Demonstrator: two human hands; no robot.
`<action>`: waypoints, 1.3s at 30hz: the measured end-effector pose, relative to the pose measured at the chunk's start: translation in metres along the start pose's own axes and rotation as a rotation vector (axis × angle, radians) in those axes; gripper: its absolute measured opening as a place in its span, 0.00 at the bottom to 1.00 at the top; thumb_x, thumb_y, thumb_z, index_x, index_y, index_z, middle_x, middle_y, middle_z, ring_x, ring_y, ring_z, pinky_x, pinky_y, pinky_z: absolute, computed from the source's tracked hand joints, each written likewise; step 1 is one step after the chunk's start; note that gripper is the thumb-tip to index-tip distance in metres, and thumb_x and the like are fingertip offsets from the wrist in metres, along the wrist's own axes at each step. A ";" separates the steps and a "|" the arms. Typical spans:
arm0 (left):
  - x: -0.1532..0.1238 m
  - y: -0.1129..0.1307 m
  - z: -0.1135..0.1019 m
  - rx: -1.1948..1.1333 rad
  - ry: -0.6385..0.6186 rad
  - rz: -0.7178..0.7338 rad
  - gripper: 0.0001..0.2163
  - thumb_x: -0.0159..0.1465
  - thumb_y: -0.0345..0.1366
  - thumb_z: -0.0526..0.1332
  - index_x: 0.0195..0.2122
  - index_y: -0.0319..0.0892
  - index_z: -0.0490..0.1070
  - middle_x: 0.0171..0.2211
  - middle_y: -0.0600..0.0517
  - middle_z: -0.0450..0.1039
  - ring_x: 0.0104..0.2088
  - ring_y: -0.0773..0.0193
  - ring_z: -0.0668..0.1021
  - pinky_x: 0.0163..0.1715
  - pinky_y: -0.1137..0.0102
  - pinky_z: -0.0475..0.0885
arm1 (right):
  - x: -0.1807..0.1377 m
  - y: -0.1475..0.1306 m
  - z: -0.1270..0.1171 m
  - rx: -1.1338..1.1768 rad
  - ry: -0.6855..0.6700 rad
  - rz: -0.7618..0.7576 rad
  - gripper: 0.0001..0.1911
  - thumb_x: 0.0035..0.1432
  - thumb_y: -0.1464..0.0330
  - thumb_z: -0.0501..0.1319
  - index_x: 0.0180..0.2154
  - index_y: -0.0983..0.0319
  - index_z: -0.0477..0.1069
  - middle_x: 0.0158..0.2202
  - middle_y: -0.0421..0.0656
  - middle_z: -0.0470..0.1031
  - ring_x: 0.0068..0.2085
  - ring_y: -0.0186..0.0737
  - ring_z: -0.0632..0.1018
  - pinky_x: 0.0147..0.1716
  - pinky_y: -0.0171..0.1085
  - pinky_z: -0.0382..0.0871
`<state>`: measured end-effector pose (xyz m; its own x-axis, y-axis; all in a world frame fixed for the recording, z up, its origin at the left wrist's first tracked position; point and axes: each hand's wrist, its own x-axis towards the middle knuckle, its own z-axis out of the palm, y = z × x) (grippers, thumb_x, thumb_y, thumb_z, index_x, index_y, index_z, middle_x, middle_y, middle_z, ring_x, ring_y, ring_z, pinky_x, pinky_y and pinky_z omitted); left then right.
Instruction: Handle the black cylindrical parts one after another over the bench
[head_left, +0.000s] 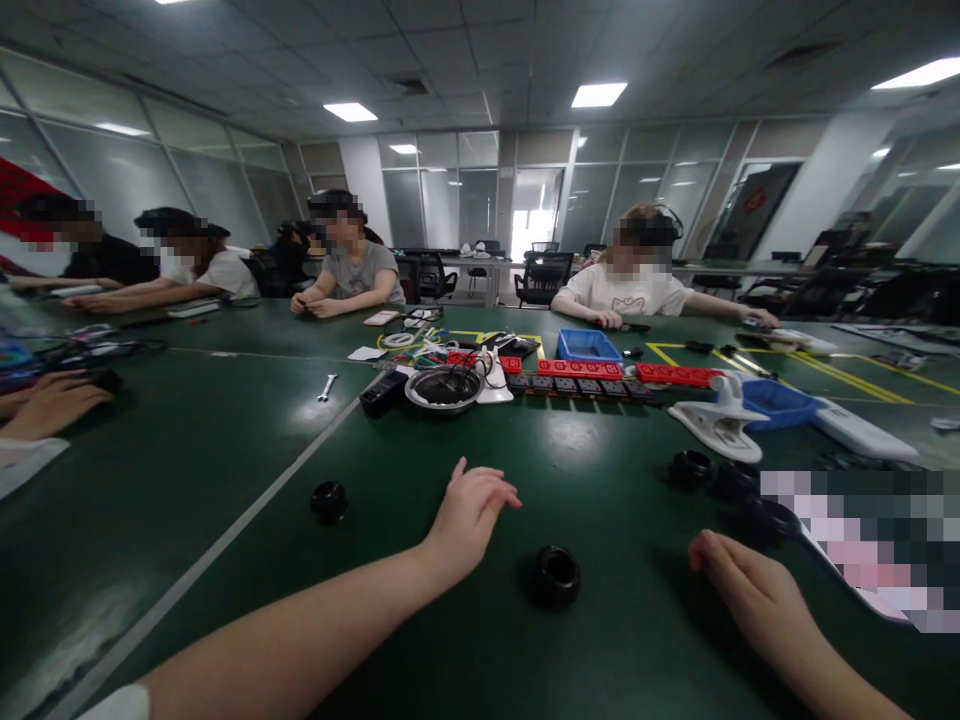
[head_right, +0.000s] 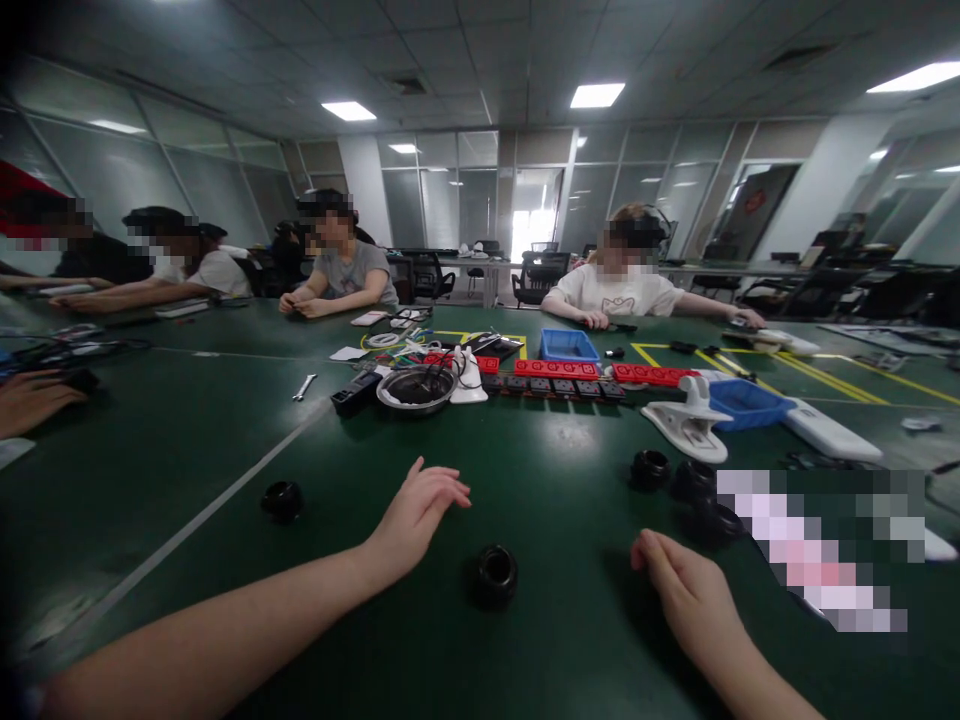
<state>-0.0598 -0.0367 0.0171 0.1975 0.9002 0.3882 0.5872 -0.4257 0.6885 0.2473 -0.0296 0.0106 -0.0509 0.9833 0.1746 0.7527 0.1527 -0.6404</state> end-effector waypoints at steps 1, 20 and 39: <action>0.002 -0.004 0.000 -0.066 -0.011 -0.029 0.16 0.66 0.32 0.46 0.28 0.42 0.71 0.30 0.53 0.72 0.39 0.61 0.73 0.57 0.54 0.45 | 0.000 0.001 0.002 -0.008 0.037 -0.013 0.24 0.52 0.50 0.43 0.21 0.59 0.66 0.14 0.39 0.64 0.17 0.39 0.68 0.16 0.35 0.61; -0.003 -0.001 0.003 -0.133 -0.005 -0.104 0.17 0.66 0.36 0.44 0.32 0.40 0.72 0.26 0.51 0.70 0.30 0.60 0.73 0.34 0.65 0.68 | -0.011 -0.001 0.009 -0.063 0.179 -0.383 0.23 0.61 0.57 0.44 0.21 0.58 0.68 0.17 0.40 0.70 0.25 0.43 0.77 0.26 0.40 0.73; 0.000 -0.006 0.006 -0.218 -0.101 -0.156 0.17 0.68 0.40 0.44 0.48 0.42 0.70 0.46 0.48 0.72 0.50 0.56 0.70 0.55 0.54 0.56 | 0.025 -0.047 0.056 0.134 -0.032 -0.638 0.24 0.65 0.64 0.41 0.18 0.59 0.57 0.17 0.36 0.61 0.21 0.34 0.68 0.34 0.39 0.68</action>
<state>-0.0592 -0.0334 0.0093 0.2018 0.9563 0.2114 0.4361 -0.2810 0.8549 0.1738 -0.0065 0.0035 -0.4818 0.6975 0.5304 0.4800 0.7165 -0.5062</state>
